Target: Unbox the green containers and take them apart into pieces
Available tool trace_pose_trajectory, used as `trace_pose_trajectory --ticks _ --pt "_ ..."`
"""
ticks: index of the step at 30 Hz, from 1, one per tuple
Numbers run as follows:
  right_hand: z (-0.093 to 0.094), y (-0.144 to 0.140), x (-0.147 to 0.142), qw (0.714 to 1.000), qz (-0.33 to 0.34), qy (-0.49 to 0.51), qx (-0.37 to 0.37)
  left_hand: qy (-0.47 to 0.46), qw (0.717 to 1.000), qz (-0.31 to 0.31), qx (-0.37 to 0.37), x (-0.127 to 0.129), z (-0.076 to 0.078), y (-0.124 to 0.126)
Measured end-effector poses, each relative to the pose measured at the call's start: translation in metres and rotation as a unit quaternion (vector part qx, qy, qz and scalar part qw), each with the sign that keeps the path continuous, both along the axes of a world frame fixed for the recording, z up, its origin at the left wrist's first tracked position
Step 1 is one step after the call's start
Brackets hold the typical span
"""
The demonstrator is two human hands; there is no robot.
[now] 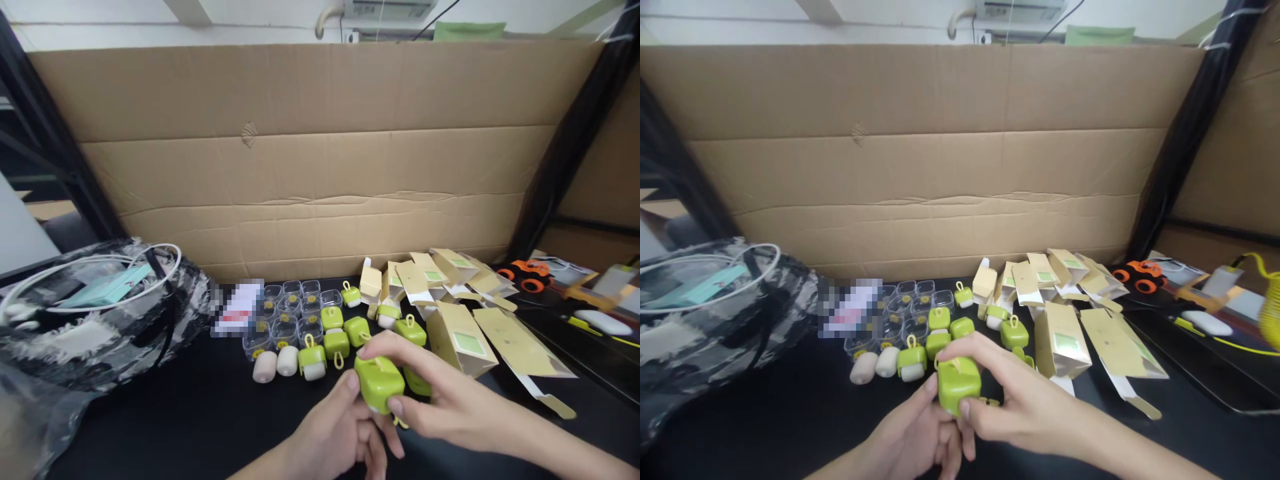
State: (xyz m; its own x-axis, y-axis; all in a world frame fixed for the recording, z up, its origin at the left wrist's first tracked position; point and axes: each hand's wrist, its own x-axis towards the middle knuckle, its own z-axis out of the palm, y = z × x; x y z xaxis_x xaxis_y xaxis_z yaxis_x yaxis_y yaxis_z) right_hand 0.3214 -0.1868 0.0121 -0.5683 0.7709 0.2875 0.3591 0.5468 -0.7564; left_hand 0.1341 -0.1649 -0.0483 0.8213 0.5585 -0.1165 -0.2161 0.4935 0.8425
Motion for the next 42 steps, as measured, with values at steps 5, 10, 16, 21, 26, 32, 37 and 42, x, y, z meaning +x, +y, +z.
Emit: trace_pose_trajectory --ticks 5,10,16,21,26,32,37,42 --pt "-0.002 -0.002 -0.002 0.999 -0.013 -0.038 0.029 -0.073 0.995 0.071 -0.023 -0.002 0.010 -0.008" --pt "-0.009 -0.009 -0.015 0.993 -0.029 -0.074 0.083 0.002 0.992 0.099 0.073 -0.006 0.010 -0.010" --pt "-0.019 -0.013 -0.023 0.985 0.009 -0.079 0.151 0.057 0.984 0.065 0.158 -0.006 -0.005 -0.007" --pt "-0.013 -0.016 -0.022 0.978 0.050 -0.093 0.181 0.087 0.978 0.038 0.186 -0.008 -0.011 -0.003" --pt "-0.012 -0.016 -0.021 0.979 0.052 -0.105 0.167 0.130 0.966 0.017 0.223 -0.014 0.015 -0.008" --pt "-0.008 -0.017 -0.021 0.970 0.043 -0.125 0.204 0.137 0.971 0.005 0.195 -0.012 0.026 -0.012" --pt "-0.001 -0.022 -0.019 0.969 0.033 -0.141 0.202 0.088 0.971 0.023 0.223 -0.014 0.009 -0.007" --pt "0.003 -0.026 -0.019 0.979 0.016 -0.116 0.166 0.016 0.976 0.035 0.215 -0.014 -0.006 -0.004"
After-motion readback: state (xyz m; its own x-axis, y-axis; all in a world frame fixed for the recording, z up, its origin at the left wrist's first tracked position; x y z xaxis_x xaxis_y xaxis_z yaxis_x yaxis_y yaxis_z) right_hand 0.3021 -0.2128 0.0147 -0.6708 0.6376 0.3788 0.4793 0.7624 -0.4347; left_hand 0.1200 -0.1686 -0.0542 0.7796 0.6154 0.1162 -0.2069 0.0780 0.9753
